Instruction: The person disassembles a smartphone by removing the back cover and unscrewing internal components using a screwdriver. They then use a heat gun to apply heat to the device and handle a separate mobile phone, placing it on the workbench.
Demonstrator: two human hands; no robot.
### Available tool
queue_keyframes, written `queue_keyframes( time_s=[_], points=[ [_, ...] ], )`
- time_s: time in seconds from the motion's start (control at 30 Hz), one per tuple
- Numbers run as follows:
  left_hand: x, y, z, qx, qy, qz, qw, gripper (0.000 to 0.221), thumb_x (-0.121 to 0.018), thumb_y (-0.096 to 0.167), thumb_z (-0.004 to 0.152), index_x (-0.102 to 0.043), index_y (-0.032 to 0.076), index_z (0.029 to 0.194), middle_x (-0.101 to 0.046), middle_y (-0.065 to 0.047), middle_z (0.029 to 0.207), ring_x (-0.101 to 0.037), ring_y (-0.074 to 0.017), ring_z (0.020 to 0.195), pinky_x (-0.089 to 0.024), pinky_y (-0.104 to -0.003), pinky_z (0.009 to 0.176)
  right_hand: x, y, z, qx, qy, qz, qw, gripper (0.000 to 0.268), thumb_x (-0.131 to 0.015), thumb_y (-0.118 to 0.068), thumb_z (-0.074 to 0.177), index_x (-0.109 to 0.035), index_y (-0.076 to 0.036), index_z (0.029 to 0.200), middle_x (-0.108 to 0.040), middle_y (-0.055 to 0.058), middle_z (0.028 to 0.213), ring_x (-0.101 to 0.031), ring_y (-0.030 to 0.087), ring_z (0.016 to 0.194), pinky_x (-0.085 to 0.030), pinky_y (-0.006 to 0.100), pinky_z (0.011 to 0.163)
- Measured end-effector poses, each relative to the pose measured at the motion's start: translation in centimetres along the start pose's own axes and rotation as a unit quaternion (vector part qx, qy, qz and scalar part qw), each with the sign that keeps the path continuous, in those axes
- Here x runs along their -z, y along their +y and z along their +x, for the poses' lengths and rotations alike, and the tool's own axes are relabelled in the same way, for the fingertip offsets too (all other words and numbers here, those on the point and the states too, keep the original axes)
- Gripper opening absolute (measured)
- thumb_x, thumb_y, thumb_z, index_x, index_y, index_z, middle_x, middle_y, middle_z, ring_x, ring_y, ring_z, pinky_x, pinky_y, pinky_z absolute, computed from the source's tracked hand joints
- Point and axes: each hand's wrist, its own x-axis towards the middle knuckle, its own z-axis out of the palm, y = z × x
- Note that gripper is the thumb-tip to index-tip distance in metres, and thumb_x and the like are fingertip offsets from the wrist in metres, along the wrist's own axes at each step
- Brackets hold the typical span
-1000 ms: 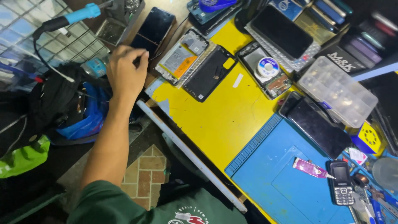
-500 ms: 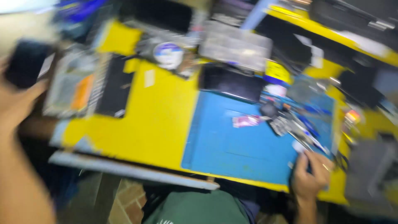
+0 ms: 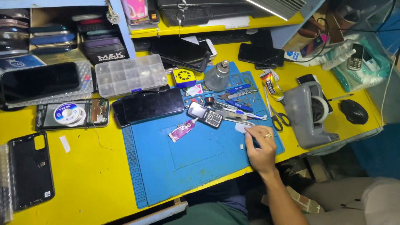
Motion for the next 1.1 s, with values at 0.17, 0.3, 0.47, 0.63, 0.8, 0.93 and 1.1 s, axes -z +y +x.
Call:
queue_keyframes(
  time_s=[0.17, 0.3, 0.47, 0.63, 0.8, 0.93, 1.1],
  points=[
    [-6.0, 18.6, -3.5, 0.064, 0.018, -0.017, 0.998, 0.008, -0.077, 0.011, 0.101, -0.078, 0.005, 0.107, -0.076, -0.012, 0.101, -0.070, -0.0200, 0.081, -0.056, -0.030, 0.075, 0.1, 0.3, 0.1, 0.014, 0.008, 0.013, 1.000, 0.013, -0.068, 0.003, 0.094, -0.075, 0.004, 0.105, -0.073, 0.016, 0.098, -0.064, 0.031, 0.098, -0.055, 0.041, 0.091],
    [-8.2, 25.9, -2.6, -0.120, -0.057, 0.040, 0.990, 0.013, -0.075, 0.014, 0.088, -0.082, 0.019, 0.097, -0.073, 0.003, 0.069, -0.057, -0.0119, 0.053, -0.046, -0.029, 0.055, 0.2, 0.2, 0.1, 0.029, -0.008, 0.019, 0.999, 0.013, -0.068, 0.004, 0.093, -0.075, 0.004, 0.104, -0.073, 0.016, 0.098, -0.065, 0.032, 0.097, -0.055, 0.041, 0.091],
    [-8.2, 27.5, -0.9, -0.128, -0.032, 0.073, 0.989, 0.011, -0.077, 0.009, 0.091, -0.081, 0.019, 0.095, -0.047, 0.004, 0.058, -0.047, -0.0189, 0.051, -0.041, -0.034, 0.053, 0.2, 0.1, 0.1, 0.041, -0.010, 0.027, 0.999, 0.013, -0.068, 0.005, 0.094, -0.074, 0.005, 0.105, -0.072, 0.017, 0.096, -0.066, 0.032, 0.094, -0.055, 0.041, 0.088],
    [-8.4, 26.9, -1.4, -0.112, -0.048, 0.070, 0.990, 0.013, -0.077, 0.008, 0.090, -0.081, 0.018, 0.097, -0.048, 0.005, 0.058, -0.047, -0.0159, 0.051, -0.043, -0.033, 0.053, 0.2, 0.0, 0.3, 0.059, -0.017, 0.040, 0.997, 0.012, -0.068, 0.006, 0.093, -0.074, 0.006, 0.104, -0.072, 0.017, 0.095, -0.066, 0.032, 0.092, -0.056, 0.040, 0.087],
    [-8.4, 26.8, -1.3, -0.121, -0.034, 0.085, 0.988, 0.014, -0.078, 0.009, 0.090, -0.081, 0.020, 0.099, -0.046, 0.004, 0.059, -0.046, -0.0198, 0.052, -0.043, -0.036, 0.056, 0.2, -0.2, 0.2, 0.075, -0.032, 0.048, 0.995, 0.013, -0.069, 0.006, 0.092, -0.074, 0.005, 0.105, -0.072, 0.017, 0.097, -0.066, 0.032, 0.093, -0.056, 0.041, 0.089],
    [-7.5, 28.2, -0.6, -0.117, -0.034, -0.003, 0.993, 0.008, -0.076, 0.008, 0.089, -0.080, 0.014, 0.093, -0.053, 0.001, 0.062, -0.050, -0.0200, 0.055, -0.043, -0.036, 0.058, -0.3, -1.6, -1.1, 0.055, -0.031, 0.118, 0.991, 0.014, -0.068, 0.003, 0.092, -0.073, 0.004, 0.105, -0.072, 0.017, 0.099, -0.067, 0.030, 0.097, -0.057, 0.039, 0.091],
    [-7.7, 31.1, -0.9, -0.158, -0.162, -0.306, 0.925, 0.011, -0.069, 0.016, 0.084, -0.072, 0.016, 0.073, -0.073, 0.004, 0.070, -0.064, -0.0151, 0.058, -0.048, -0.029, 0.059, -1.7, -9.6, -3.0, -0.101, -0.119, 0.391, 0.907, 0.029, -0.058, -0.026, 0.099, -0.073, -0.003, 0.108, -0.075, 0.015, 0.108, -0.069, 0.031, 0.106, -0.055, 0.043, 0.098]
  ],
)
